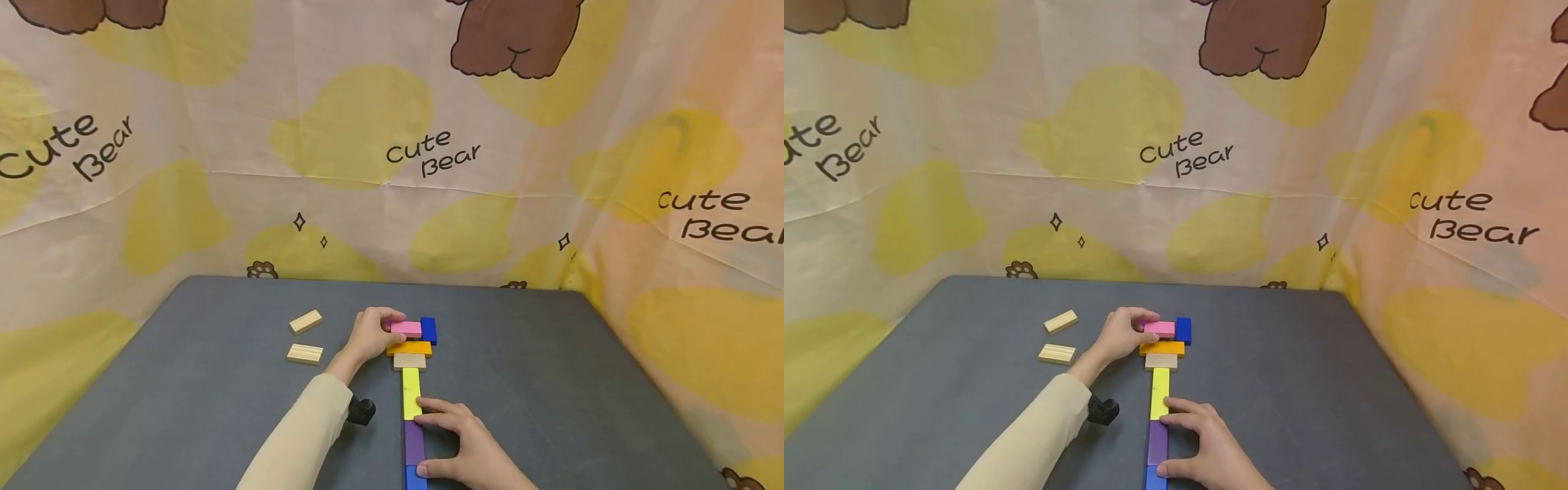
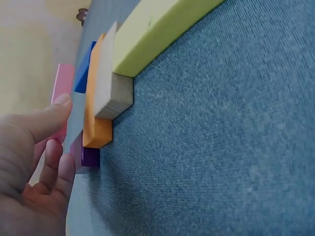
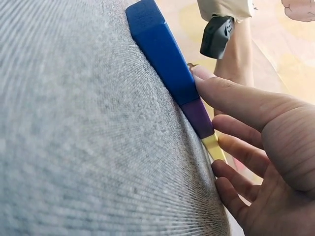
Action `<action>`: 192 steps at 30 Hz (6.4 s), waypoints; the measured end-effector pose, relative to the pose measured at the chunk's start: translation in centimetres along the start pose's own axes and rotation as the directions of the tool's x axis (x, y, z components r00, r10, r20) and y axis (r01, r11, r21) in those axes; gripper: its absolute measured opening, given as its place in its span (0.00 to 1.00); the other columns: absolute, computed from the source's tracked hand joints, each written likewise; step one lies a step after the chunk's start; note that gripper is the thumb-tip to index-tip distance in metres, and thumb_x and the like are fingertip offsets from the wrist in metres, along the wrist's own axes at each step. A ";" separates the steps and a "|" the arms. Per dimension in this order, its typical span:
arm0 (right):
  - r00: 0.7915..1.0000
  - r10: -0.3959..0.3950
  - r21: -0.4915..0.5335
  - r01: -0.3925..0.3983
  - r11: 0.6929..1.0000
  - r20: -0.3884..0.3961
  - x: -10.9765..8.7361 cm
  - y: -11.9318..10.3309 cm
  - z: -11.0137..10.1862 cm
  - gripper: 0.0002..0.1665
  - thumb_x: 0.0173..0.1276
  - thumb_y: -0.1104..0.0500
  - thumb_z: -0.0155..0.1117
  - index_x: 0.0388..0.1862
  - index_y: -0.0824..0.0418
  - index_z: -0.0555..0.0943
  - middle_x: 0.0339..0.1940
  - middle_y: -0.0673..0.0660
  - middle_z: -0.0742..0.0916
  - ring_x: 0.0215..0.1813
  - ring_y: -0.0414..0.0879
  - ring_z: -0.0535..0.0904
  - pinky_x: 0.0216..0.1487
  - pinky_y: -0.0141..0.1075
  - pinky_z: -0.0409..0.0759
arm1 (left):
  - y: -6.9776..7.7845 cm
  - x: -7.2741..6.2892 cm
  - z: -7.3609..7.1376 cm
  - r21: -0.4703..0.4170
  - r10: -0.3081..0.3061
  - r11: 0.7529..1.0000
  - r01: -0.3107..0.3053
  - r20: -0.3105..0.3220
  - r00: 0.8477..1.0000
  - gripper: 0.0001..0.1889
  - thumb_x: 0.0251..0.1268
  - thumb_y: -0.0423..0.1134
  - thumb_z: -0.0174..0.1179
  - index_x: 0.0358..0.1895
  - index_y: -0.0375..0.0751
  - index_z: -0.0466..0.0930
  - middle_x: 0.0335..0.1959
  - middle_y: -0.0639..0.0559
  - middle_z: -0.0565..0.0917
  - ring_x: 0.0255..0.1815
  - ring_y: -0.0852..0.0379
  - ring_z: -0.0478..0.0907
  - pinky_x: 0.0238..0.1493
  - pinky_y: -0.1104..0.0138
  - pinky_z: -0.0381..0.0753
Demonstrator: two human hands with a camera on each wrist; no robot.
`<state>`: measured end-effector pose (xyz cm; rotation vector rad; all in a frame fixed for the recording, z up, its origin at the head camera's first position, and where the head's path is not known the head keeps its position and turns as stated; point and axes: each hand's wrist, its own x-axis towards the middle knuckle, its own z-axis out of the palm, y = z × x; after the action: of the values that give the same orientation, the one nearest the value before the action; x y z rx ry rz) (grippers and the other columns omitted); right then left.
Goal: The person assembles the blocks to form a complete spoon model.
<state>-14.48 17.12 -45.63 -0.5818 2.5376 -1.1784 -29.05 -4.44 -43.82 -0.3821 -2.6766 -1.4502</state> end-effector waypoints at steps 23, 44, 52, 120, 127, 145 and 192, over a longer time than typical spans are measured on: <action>1.000 0.002 0.003 -0.002 1.000 -0.001 0.0 -0.1 0.0 0.32 0.54 0.37 0.76 0.59 0.40 0.82 0.67 0.42 0.74 0.63 0.54 0.66 0.57 0.60 0.67 | -0.2 0.3 1.1 0.010 -0.034 0.999 0.034 0.029 0.999 0.16 0.64 0.29 0.66 0.55 0.37 0.83 0.50 0.46 0.83 0.48 0.48 0.75 0.56 0.56 0.75; 1.000 0.022 0.024 -0.022 0.999 0.010 0.2 -0.1 0.0 0.32 0.54 0.38 0.76 0.58 0.39 0.82 0.67 0.42 0.74 0.64 0.54 0.65 0.58 0.62 0.66 | -0.8 0.3 1.8 -0.004 -0.030 1.000 0.030 0.038 0.999 0.14 0.67 0.26 0.60 0.53 0.37 0.83 0.49 0.47 0.83 0.51 0.47 0.75 0.59 0.55 0.73; 1.000 -0.007 -0.001 0.007 1.000 -0.007 0.1 0.1 0.1 0.32 0.53 0.37 0.76 0.58 0.39 0.82 0.67 0.41 0.74 0.63 0.53 0.66 0.57 0.58 0.68 | -0.7 0.1 1.5 -0.018 0.008 1.000 -0.008 0.044 0.999 0.12 0.66 0.25 0.59 0.51 0.35 0.84 0.46 0.46 0.84 0.49 0.46 0.75 0.57 0.53 0.74; 1.000 -0.006 0.008 0.006 1.000 -0.015 -0.1 -0.3 0.4 0.33 0.52 0.37 0.77 0.58 0.41 0.82 0.67 0.42 0.74 0.64 0.54 0.65 0.58 0.60 0.66 | -10.6 -10.1 -13.6 0.015 -0.168 0.985 0.171 -0.115 0.979 0.27 0.49 0.37 0.77 0.56 0.39 0.82 0.50 0.47 0.83 0.53 0.47 0.71 0.53 0.51 0.66; 1.000 0.003 -0.007 -0.003 1.000 -0.019 -0.1 -0.1 0.2 0.34 0.51 0.36 0.76 0.58 0.40 0.82 0.68 0.42 0.73 0.65 0.54 0.65 0.58 0.61 0.66 | -10.6 -9.8 -13.4 -0.002 -0.163 0.986 0.164 -0.108 0.981 0.26 0.50 0.37 0.77 0.55 0.39 0.83 0.50 0.47 0.83 0.54 0.47 0.73 0.54 0.51 0.68; 1.000 0.022 0.011 -0.022 1.000 -0.014 -0.1 -0.1 0.0 0.33 0.51 0.37 0.77 0.57 0.40 0.82 0.67 0.44 0.74 0.65 0.55 0.64 0.58 0.64 0.65 | -10.6 -9.8 -13.3 0.017 -0.160 0.987 0.162 -0.086 0.983 0.22 0.51 0.38 0.76 0.52 0.42 0.86 0.55 0.42 0.81 0.64 0.39 0.69 0.61 0.43 0.64; 1.000 0.016 0.015 -0.016 1.000 -0.022 0.1 0.4 0.4 0.32 0.51 0.36 0.77 0.57 0.38 0.82 0.67 0.41 0.74 0.65 0.54 0.65 0.59 0.62 0.65 | -3.9 0.3 -3.8 0.003 -0.073 0.997 0.073 -0.075 0.995 0.17 0.54 0.37 0.75 0.49 0.49 0.87 0.52 0.50 0.81 0.50 0.49 0.72 0.46 0.55 0.73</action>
<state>-14.48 17.05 -46.17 -0.5470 2.5454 -1.2037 -30.59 -9.63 -44.87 -0.2273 -2.6607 -1.4455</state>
